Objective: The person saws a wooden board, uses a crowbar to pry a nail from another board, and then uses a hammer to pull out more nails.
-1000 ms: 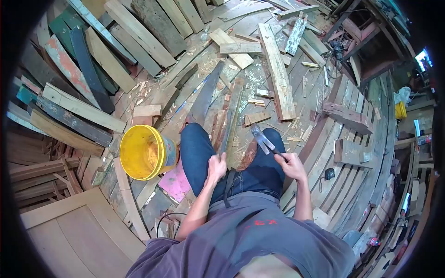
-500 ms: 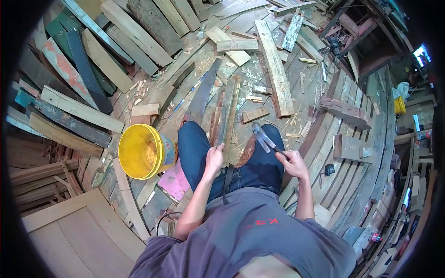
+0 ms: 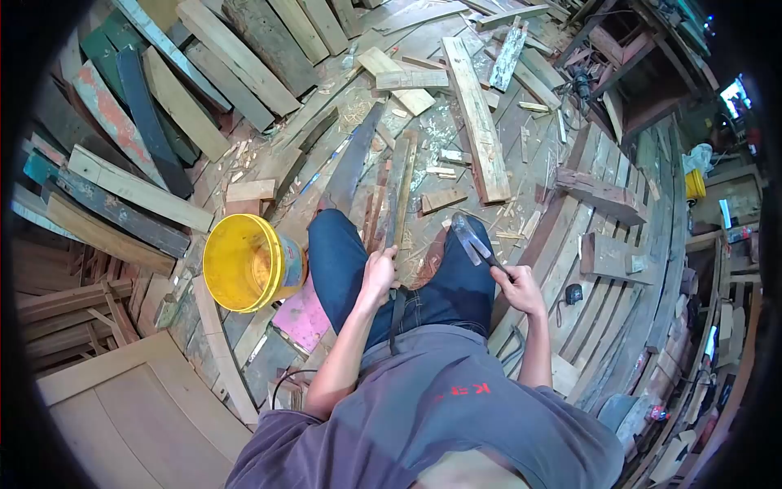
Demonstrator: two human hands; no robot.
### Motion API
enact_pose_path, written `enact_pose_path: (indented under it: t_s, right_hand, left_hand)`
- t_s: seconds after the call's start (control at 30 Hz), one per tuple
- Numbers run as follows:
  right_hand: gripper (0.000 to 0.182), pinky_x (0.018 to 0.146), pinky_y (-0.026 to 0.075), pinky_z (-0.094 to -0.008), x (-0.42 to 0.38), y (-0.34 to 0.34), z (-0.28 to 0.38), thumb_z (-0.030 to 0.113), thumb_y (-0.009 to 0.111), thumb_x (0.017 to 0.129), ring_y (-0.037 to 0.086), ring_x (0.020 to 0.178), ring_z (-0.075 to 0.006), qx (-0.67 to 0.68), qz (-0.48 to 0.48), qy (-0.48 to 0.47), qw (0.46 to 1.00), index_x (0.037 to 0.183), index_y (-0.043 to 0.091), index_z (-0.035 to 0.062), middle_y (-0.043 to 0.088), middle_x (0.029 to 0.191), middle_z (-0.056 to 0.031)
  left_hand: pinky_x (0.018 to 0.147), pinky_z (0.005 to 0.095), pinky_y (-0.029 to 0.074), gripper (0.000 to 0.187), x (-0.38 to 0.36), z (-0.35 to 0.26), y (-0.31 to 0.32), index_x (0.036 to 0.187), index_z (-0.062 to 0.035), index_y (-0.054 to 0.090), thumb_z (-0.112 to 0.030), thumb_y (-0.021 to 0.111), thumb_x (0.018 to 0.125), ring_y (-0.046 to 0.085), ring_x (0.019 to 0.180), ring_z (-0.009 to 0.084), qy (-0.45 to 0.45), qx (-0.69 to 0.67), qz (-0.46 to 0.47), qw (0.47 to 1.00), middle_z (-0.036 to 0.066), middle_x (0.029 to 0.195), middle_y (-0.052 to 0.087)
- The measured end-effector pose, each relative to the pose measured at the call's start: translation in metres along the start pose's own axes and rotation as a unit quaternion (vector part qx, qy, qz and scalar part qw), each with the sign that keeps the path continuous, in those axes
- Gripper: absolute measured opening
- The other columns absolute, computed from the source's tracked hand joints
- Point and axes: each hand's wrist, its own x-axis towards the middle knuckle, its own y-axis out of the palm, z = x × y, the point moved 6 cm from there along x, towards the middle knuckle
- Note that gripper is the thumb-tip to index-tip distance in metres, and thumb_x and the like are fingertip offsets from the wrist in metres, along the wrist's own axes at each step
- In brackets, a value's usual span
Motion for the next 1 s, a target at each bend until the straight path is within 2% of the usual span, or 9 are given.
enact_pose_path:
  t_s: [0.13,0.23,0.33,0.43,0.57,0.77,0.8,0.93,1.0]
  right_hand:
    - [0.053,0.046,0.032,-0.0352,-0.006,-0.003,-0.003,0.041,0.062,0.094,0.032,0.052,-0.0129,-0.021,-0.013,0.009,1.000,0.071,0.055,-0.0058,0.031,0.054,-0.0110]
    - [0.054,0.046,0.031,-0.0355,-0.015,-0.006,-0.002,0.041,0.062,0.094,0.031,0.052,-0.0124,-0.018,-0.030,0.021,0.999,0.069,0.054,-0.0061,0.030,0.054,-0.0098]
    - [0.050,0.045,0.030,-0.0301,-0.025,-0.009,-0.005,0.034,0.059,0.097,0.037,0.050,-0.0064,-0.020,-0.031,0.007,0.999,0.062,0.051,-0.0007,0.038,0.050,0.0015]
    - [0.055,0.045,0.028,-0.0347,-0.038,-0.012,-0.010,0.039,0.063,0.094,0.030,0.053,-0.0096,-0.018,-0.045,0.035,0.998,0.065,0.051,-0.0056,0.027,0.055,-0.0068]
    - [0.052,0.044,0.027,-0.0341,-0.058,-0.012,-0.018,0.036,0.063,0.094,0.031,0.053,-0.0079,-0.002,-0.072,0.054,0.996,0.066,0.051,-0.0049,0.027,0.054,-0.0043]
    - [0.049,0.046,0.027,-0.0341,-0.077,-0.008,-0.025,0.033,0.063,0.094,0.031,0.053,-0.0078,0.013,-0.083,0.094,0.992,0.067,0.052,-0.0058,0.029,0.054,-0.0042]
    - [0.049,0.046,0.027,-0.0344,-0.078,-0.008,-0.028,0.033,0.063,0.094,0.032,0.053,-0.0082,0.013,-0.087,0.089,0.992,0.067,0.052,-0.0059,0.029,0.054,-0.0049]
    - [0.048,0.046,0.027,-0.0354,-0.083,-0.005,-0.033,0.032,0.063,0.094,0.032,0.054,-0.0094,0.022,-0.105,0.077,0.991,0.068,0.052,-0.0063,0.030,0.054,-0.0078]
    - [0.049,0.046,0.028,-0.0360,-0.084,-0.004,-0.035,0.032,0.063,0.095,0.032,0.053,-0.0101,0.024,-0.116,0.069,0.991,0.067,0.051,-0.0062,0.031,0.054,-0.0092]
  left_hand:
    - [0.053,0.0345,0.044,0.038,0.009,-0.002,-0.002,0.082,0.0013,0.057,-0.033,0.050,0.095,0.055,0.062,0.0177,0.009,0.019,0.003,1.000,0.007,0.065,0.052]
    - [0.041,0.0280,0.032,0.022,0.017,0.001,0.000,0.088,-0.0064,0.050,-0.026,0.049,0.097,0.040,0.050,0.0097,0.041,0.037,-0.013,0.998,-0.001,0.069,0.042]
    - [0.043,0.0298,0.037,0.025,0.031,0.013,-0.003,0.091,-0.0048,0.053,-0.030,0.051,0.096,0.043,0.054,0.0112,0.065,0.047,-0.011,0.997,0.000,0.072,0.045]
    - [0.046,0.0315,0.040,0.027,0.044,0.022,-0.005,0.090,-0.0044,0.053,-0.031,0.050,0.096,0.045,0.055,0.0128,0.081,0.082,-0.036,0.993,0.001,0.072,0.047]
    - [0.050,0.0336,0.043,0.030,0.050,0.024,-0.010,0.092,-0.0026,0.055,-0.032,0.050,0.095,0.047,0.057,0.0144,0.109,0.125,-0.043,0.985,0.003,0.072,0.048]
    - [0.046,0.0305,0.034,0.032,-0.008,-0.024,-0.005,0.106,-0.0020,0.058,-0.030,0.047,0.096,0.040,0.051,0.0109,-0.003,0.062,0.026,0.998,-0.001,0.068,0.045]
    - [0.043,0.0261,0.028,0.022,-0.007,-0.026,-0.001,0.097,-0.0067,0.055,-0.026,0.044,0.098,0.034,0.048,0.0077,-0.002,0.004,0.050,0.999,-0.004,0.065,0.040]
    - [0.041,0.0219,0.021,0.018,-0.007,-0.036,0.004,0.084,-0.0130,0.045,-0.021,0.040,0.100,0.028,0.047,0.0043,-0.049,-0.076,0.127,0.988,-0.007,0.064,0.035]
    - [0.041,0.0214,0.022,0.017,-0.007,-0.039,0.007,0.087,-0.0105,0.047,-0.022,0.042,0.100,0.028,0.048,0.0048,-0.085,-0.136,0.140,0.977,-0.006,0.065,0.037]
